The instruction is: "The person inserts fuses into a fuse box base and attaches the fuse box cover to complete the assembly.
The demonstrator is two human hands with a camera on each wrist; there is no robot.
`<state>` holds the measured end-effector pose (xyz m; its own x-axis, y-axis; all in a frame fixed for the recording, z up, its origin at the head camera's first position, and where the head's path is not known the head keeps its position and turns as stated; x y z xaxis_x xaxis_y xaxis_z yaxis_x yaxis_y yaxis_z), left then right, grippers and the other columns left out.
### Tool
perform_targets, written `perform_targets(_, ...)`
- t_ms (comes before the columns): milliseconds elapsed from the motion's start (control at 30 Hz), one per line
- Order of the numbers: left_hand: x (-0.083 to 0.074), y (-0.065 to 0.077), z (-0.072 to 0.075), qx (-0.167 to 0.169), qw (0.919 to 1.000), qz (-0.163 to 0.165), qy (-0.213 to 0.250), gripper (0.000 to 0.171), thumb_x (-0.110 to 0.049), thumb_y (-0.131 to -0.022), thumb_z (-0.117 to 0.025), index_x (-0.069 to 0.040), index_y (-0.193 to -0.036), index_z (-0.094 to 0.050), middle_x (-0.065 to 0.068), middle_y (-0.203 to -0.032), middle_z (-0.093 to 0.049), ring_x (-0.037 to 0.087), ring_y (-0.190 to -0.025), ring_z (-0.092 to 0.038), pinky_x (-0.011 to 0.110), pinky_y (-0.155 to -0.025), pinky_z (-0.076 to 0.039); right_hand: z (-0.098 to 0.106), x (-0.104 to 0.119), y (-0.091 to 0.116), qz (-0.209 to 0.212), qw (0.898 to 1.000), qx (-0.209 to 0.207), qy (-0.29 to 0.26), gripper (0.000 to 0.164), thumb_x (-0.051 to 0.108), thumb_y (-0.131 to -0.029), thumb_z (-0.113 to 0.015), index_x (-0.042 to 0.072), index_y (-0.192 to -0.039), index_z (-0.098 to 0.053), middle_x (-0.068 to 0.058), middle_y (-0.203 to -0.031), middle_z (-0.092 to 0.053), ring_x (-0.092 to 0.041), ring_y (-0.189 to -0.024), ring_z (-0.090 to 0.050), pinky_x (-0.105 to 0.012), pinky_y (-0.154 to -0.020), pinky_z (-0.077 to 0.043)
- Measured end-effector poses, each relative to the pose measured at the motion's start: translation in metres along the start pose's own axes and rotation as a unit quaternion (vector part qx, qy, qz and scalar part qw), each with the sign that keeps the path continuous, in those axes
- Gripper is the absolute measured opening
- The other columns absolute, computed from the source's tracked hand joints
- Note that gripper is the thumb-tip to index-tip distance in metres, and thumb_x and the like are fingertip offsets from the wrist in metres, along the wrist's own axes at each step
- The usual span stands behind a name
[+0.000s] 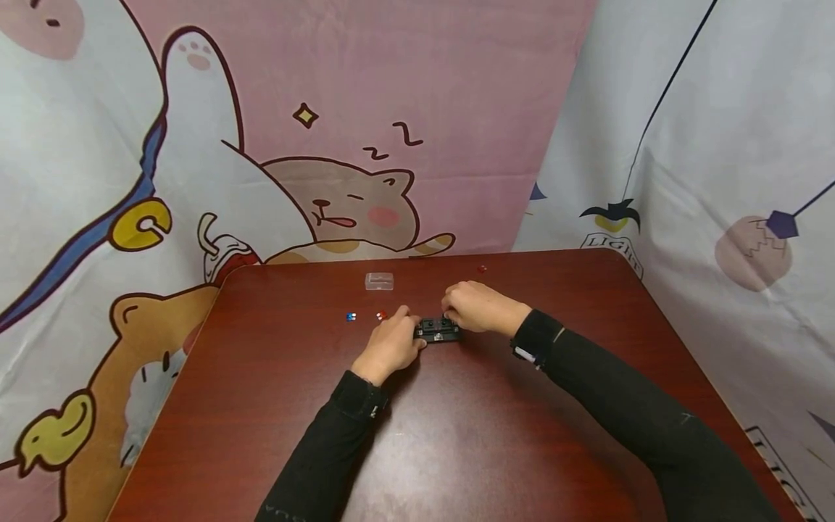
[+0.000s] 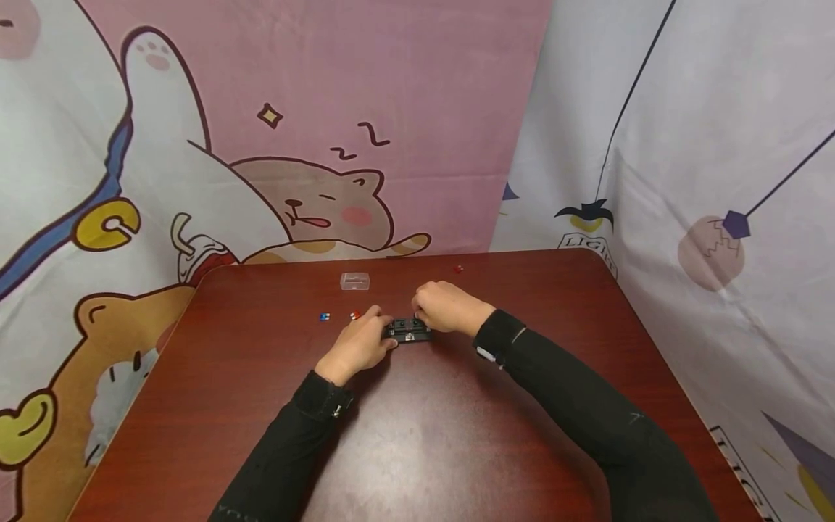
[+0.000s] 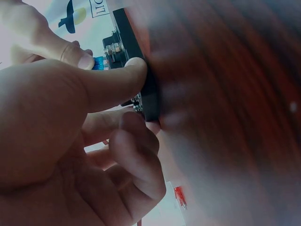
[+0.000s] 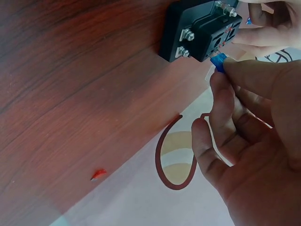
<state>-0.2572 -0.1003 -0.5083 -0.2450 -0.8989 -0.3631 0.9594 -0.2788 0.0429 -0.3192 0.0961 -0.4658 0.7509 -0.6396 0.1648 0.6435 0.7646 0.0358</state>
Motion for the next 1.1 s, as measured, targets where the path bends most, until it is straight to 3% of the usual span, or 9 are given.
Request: perform_targets(1100,0.0003,0.0001,-0.0004,-0.005,1.0000,-0.005,-0.007,0.045,-0.029,-0.100,-0.084,-0.010,-0.139,-0.074,0.009,-0.130,-0.065,0.039,-0.101,-0.076,0.055,-0.090,-0.063,-0.0097,-0.0010,-0.0057,-0.012,1.000,-0.001,-0.013,0.012,0.010,-0.104,-0.070,0.012,-0.099,-0.082,0.000,-0.095,-0.075,-0.013,-0.083,-0.068,-0.036,-0.080,-0.061)
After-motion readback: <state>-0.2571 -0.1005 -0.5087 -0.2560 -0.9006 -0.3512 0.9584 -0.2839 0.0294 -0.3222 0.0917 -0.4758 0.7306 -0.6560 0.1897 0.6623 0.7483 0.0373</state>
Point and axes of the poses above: each hand's wrist, its own y-axis away from the middle knuckle, its own z-axis out of the back of the hand, x = y × z, the point moved 2 cm from there along -y, towards the middle knuckle
